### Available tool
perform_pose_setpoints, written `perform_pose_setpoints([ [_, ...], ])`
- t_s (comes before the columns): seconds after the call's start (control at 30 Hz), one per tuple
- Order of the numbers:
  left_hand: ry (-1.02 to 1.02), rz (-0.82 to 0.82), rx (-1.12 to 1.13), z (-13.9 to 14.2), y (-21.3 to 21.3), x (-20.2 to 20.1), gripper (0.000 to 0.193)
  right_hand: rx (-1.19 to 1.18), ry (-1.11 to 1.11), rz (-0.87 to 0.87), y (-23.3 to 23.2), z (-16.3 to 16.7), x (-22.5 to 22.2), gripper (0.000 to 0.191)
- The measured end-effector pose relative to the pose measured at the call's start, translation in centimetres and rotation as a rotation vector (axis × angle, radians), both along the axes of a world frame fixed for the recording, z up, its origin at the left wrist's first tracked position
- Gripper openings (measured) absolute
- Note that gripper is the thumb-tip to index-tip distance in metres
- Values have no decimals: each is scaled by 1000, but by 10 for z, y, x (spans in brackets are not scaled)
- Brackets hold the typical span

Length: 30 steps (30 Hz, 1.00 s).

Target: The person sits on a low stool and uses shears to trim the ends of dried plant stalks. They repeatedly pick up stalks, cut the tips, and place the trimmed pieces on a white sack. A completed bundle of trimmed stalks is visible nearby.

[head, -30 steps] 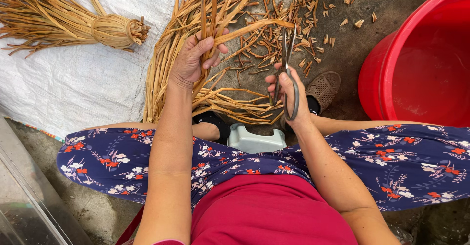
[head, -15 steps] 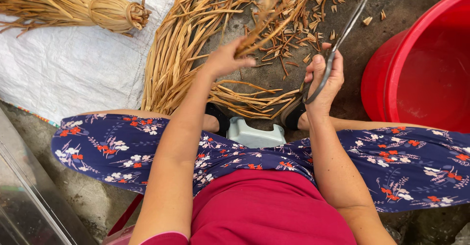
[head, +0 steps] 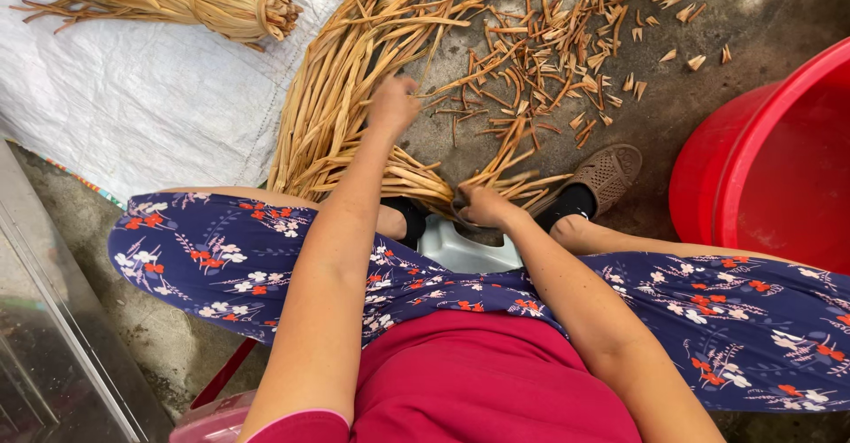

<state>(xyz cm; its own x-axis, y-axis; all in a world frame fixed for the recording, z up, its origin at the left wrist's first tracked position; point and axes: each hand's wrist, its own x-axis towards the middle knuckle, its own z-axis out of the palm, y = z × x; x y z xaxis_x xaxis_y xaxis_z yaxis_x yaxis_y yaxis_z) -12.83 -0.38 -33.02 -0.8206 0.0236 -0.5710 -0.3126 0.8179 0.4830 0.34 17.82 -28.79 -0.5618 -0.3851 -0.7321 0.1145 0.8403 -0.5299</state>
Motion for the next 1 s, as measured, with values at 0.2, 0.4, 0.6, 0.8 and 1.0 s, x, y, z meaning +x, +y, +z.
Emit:
perform_pose_setpoints([
  [0.2, 130, -178, -394, 19, -30, -16, 92, -29, -62, 56, -4, 3, -8, 74],
  [0.4, -3, -153, -361, -32, -14, 3, 26, -49, -103, -9, -2, 2, -15, 70],
  [0.6, -16, -438, -98, -33, -10, -4, 36, -66, -78, 9, 1, -11, -14, 68],
  [0.8, -328, -127, 789, 5, 17, -18, 24, -33, -120, -9, 8, -18, -5, 63],
  [1.0, -276, -6, 1050, 34, 9, -14, 24, -124, 50, -234, 28, 10, -7, 64],
])
